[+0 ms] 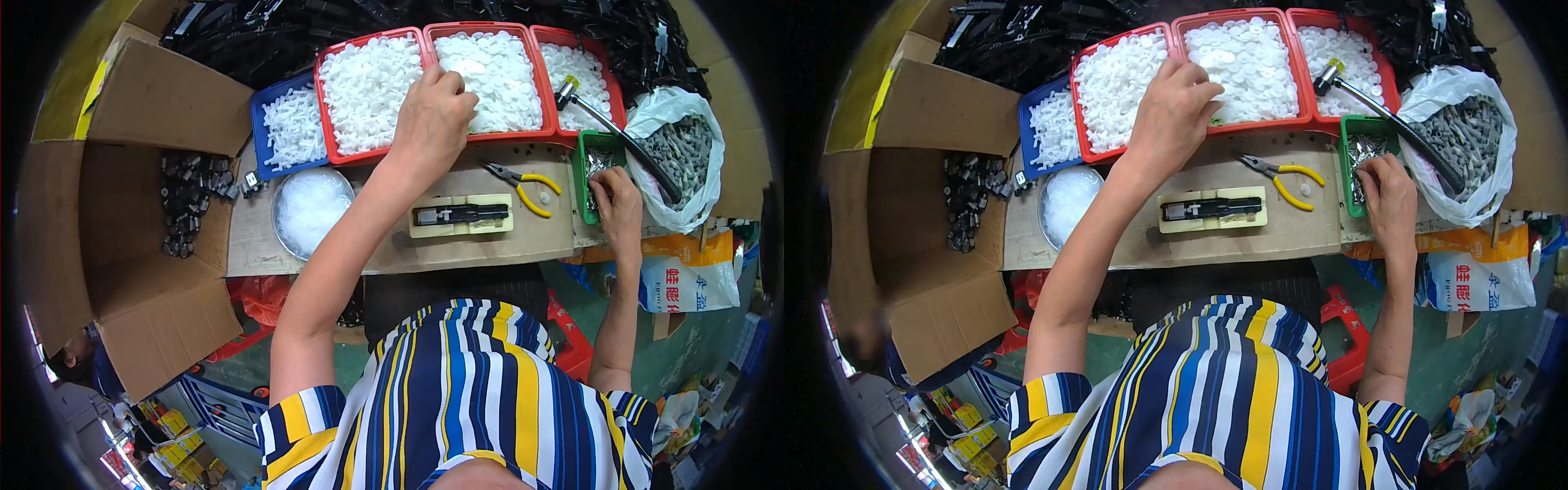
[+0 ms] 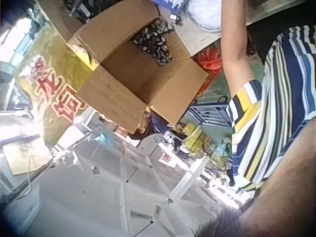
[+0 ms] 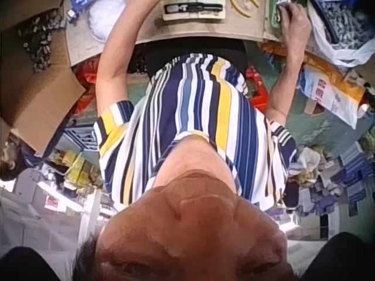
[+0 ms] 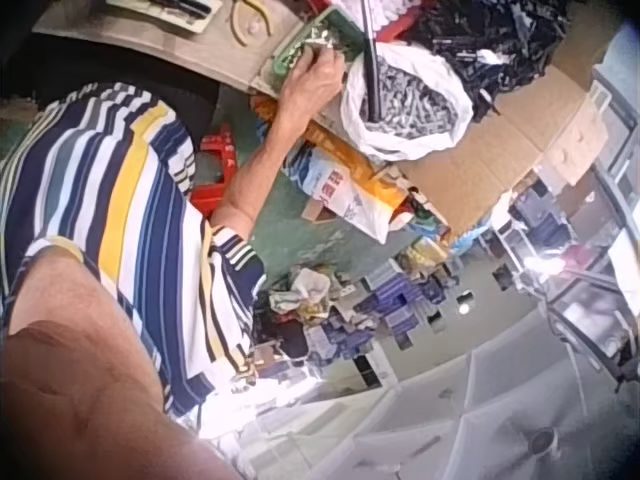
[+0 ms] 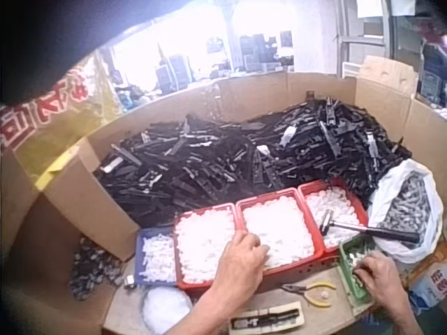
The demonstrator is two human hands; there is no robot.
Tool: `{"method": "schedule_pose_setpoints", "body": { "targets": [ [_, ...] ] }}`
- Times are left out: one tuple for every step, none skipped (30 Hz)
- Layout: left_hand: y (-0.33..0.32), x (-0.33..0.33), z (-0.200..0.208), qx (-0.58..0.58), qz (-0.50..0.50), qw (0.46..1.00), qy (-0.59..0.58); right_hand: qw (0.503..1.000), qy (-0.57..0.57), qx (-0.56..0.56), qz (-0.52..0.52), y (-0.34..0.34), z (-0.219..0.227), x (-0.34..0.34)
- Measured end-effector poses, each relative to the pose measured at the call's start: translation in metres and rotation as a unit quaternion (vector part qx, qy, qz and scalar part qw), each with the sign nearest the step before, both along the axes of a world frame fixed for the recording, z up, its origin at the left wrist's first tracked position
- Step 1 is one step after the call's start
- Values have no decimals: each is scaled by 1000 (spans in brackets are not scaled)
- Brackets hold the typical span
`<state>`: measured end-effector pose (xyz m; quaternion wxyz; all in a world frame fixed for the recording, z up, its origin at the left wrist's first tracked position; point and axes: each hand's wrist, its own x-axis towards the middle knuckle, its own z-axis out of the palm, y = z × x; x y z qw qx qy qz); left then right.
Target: The person assembles small lock mechanisms at a workbench. They pick up a black lock body, insert a white plastic component, and use pliers to secure a metal pin. The person repeats this process, handling multiple lock bodies and components from nearby bins and trays.
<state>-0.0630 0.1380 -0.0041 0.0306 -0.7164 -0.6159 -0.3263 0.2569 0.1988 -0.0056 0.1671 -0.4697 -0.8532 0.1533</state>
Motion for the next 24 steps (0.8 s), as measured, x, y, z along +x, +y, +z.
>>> {"method": "schedule_pose_setpoints", "body": {
  "targets": [
    [8,0,-3,-3,-8,1000,11,1000,14,-5,-13,-1,-1,2],
    [14,-1,-4,-8,-2,999,36,999,28,-9,-26,-2,-1,3],
    [19,-1,-5,-13,4,998,61,999,41,-2,-26,-2,0,4],
    [23,-1,-6,-17,8,996,86,998,54,6,-28,-3,0,6],
    [24,-1,-7,-16,3,996,85,997,67,14,-30,-4,1,7],
    [25,-2,-8,-15,-2,996,85,996,79,9,-31,-5,2,8],
    [27,-3,-8,-14,-8,996,83,995,90,3,-33,-7,5,7],
    [28,-3,-7,-19,-10,996,82,994,102,-2,-34,-9,6,6],
    [29,-4,-7,-24,-12,996,81,992,125,9,-24,-10,7,4],
    [29,-4,-6,-28,-12,996,81,990,138,9,-18,-12,8,0],
    [30,-5,-5,-34,-16,996,78,988,152,10,-11,-13,10,-4],
    [31,-6,-5,-40,-20,996,75,986,166,10,-5,-14,12,-9],
    [32,-6,-4,-45,-23,996,71,985,174,13,-6,-16,16,-16],
    [32,-7,-3,-49,-25,996,70,982,187,7,-3,-17,17,-22],
    [32,-7,-1,-53,-27,996,68,980,200,2,0,-19,17,-27],
    [33,-7,0,-56,-29,996,65,977,211,-2,2,-19,19,-31],
    [32,-8,1,-51,-33,997,36,973,230,5,15,-18,17,-36],
    [30,-9,1,-46,-36,998,8,968,250,-14,20,-20,19,-41],
    [29,-9,1,-41,-41,998,-22,962,269,-32,24,-23,21,-47],
    [27,-9,3,-42,-33,998,-37,956,287,-51,28,-25,23,-53],
    [24,-9,4,-43,-24,997,-52,951,300,-59,40,-25,23,-58],
    [21,-8,6,-44,-15,997,-68,947,311,-72,42,-26,23,-63],
    [18,-8,6,-46,-16,995,-87,942,321,-85,45,-26,22,-68],
    [16,-7,6,-48,-17,993,-107,937,332,-98,48,-27,22,-74]
  ]
}}
